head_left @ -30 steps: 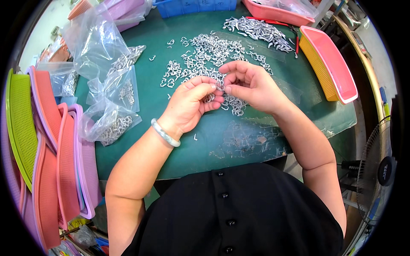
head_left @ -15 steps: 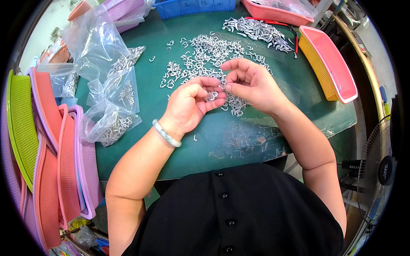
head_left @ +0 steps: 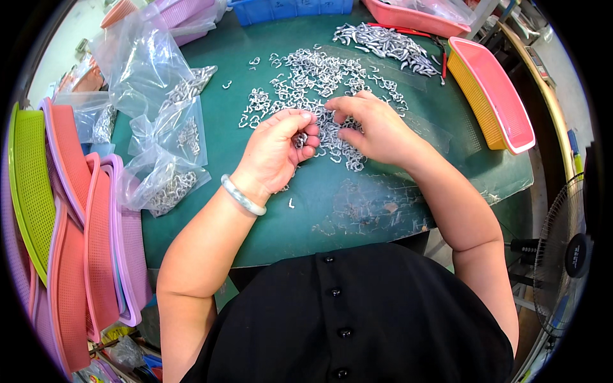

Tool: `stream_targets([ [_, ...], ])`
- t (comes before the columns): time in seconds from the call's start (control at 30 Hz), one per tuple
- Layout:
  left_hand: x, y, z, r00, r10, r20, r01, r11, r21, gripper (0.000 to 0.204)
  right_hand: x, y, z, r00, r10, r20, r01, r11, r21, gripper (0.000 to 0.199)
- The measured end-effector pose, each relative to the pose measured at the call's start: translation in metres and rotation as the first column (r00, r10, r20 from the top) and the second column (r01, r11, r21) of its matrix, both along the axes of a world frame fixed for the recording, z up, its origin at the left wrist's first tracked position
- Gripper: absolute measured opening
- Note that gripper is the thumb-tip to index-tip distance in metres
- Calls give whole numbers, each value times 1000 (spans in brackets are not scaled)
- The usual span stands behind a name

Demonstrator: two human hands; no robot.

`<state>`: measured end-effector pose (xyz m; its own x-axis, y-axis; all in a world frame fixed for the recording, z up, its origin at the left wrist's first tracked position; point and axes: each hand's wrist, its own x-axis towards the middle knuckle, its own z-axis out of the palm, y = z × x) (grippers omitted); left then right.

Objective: The person sits at a green workbench and repeatedly picks up small metal hooks and screws, joining them together by hand. They place the assembled hardware into a clear plastic bag and continue the process with more pieces from the pile on the table.

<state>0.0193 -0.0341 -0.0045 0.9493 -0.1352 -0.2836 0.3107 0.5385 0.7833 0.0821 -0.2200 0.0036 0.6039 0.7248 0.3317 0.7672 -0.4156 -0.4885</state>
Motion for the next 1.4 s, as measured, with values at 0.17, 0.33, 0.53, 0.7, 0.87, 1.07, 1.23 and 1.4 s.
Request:
stream_targets([
  [0.17,0,-1,-1,1000,-2,3,2,998,59,8,0,1,0,999,15,-35,-15,1000,15,36],
  [0.33,-3,-3,3,1000,-5,3,5,988,153,10,-1,2,1,930,-24,-366,93,981,171,30],
  [0.53,-4,-6,4,997,-69,23,63,977,205,14,0,2,10,747,76,-661,171,938,301,30],
  [0.7,-4,-11,6,990,-98,99,73,970,233,13,-4,4,14,716,105,-690,156,939,305,32],
  [0.87,-3,-8,4,989,-72,127,11,904,428,8,0,2,3,906,53,-419,75,956,284,34],
  [1.07,-4,-7,5,994,-75,84,27,880,474,8,-3,4,2,997,65,-32,-64,997,44,36],
  [1.23,-5,-7,7,994,-67,82,21,884,468,12,-3,2,4,973,54,-225,-12,983,182,37],
  [1.4,-5,-4,8,992,-120,42,105,961,257,10,-6,3,9,948,99,-304,3,948,319,40],
])
